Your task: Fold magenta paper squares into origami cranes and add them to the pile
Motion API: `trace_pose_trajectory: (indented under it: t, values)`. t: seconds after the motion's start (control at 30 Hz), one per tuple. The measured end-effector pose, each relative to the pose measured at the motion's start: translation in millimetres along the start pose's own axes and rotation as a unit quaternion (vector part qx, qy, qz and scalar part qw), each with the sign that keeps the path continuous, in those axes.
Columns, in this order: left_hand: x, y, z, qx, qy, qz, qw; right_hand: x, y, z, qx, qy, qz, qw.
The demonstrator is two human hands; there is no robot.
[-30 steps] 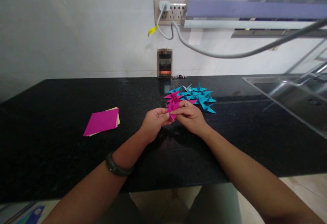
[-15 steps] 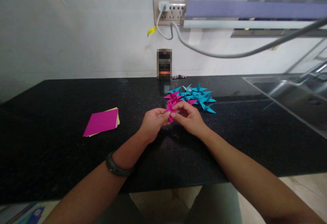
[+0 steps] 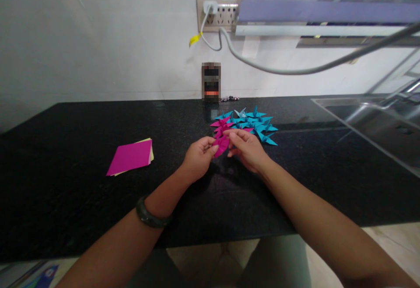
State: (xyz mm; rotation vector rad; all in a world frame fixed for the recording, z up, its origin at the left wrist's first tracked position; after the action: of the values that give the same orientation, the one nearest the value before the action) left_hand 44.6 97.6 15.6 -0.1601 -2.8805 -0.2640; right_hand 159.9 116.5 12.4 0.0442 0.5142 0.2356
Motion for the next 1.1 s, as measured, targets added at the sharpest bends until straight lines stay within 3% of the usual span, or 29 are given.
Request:
trace_pose_trajectory:
  t: [0.13, 0.47, 0.7, 1.1]
  values:
    - [-4.6, -0.2, 3.5, 0.009, 0.006, 0.018, 1.000, -1.1, -1.0, -11.5, -0.066, 0.001, 0.019, 0.998]
    - [-8.3, -1.4, 21.7, 0.090, -0.102, 0.027, 0.990, 1.2, -4.7, -22.3, -0.136, 0.042, 0.021, 0.990]
    - [-9.6, -4.9, 20.5, 0.124, -0.205, 0.025, 0.971, -7.1, -5.7, -19.3, -0.103, 0.090, 0.030, 0.990]
    - [-6.5, -1.6, 22.7, 0.087, -0.128, 0.011, 0.988, -10.6, -4.9, -20.1, -0.105, 0.104, 0.046, 0.988]
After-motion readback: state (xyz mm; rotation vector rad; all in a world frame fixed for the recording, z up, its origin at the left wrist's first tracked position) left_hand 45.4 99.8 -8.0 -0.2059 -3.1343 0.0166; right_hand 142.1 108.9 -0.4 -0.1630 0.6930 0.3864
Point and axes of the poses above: each hand's wrist, its own y-axis towards the middle knuckle, its own x-axis out of the back of the hand, z = x × y, the point moved 10 cm from there along y, towards the middle knuckle, and after that the axes turned 14 degrees about y, right-handed, at the moved point
